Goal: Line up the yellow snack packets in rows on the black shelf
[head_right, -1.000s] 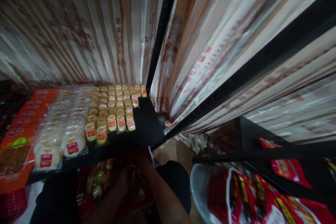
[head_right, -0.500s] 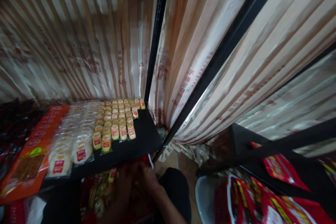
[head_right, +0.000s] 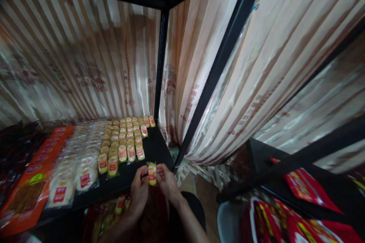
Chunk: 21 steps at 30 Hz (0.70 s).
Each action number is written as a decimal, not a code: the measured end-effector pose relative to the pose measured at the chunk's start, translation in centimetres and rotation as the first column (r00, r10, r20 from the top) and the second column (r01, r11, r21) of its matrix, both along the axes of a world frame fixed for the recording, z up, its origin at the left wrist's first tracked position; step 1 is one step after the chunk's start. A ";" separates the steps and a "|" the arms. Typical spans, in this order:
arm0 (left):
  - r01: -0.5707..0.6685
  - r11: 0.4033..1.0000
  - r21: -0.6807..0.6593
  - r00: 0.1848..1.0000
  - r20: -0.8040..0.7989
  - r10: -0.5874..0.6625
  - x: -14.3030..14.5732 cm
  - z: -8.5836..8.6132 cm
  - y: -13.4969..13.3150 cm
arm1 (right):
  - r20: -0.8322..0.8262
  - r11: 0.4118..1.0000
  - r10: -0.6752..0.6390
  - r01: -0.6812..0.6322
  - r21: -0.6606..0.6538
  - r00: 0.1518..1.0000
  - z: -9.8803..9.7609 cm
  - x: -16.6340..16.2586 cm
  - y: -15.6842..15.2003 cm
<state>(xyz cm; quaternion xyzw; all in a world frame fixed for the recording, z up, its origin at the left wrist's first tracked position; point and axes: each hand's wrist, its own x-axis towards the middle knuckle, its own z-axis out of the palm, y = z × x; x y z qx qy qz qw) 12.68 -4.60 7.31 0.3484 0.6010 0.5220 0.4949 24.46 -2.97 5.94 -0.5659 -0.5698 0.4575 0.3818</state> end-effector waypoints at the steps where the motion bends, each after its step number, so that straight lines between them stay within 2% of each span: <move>1: 0.005 1.000 0.007 0.999 -0.040 -0.005 0.1 0.4 0.8 | -0.008 1.000 -0.017 0.017 0.020 1.000 0.0 -0.1 0.8; 6: 0.024 0.999 -0.047 0.995 -0.096 -0.028 1.5 1.8 5.0 | 0.013 0.989 -0.087 0.085 0.117 0.996 -0.2 -0.4 5.2; 12: 0.027 0.999 -0.037 0.999 -0.030 -0.028 3.5 2.6 9.5 | -0.010 0.986 -0.125 0.125 0.107 0.992 -1.0 -0.8 10.1; 16: 0.008 1.000 -0.026 1.000 0.028 -0.007 4.2 1.6 11.9 | 0.006 0.993 -0.097 0.097 0.071 0.995 -1.6 -1.1 12.3; 21: 0.076 0.992 -0.096 0.958 0.282 -0.046 6.0 -0.5 14.8 | 0.225 0.993 -0.037 0.011 0.115 0.974 -2.5 -1.4 14.8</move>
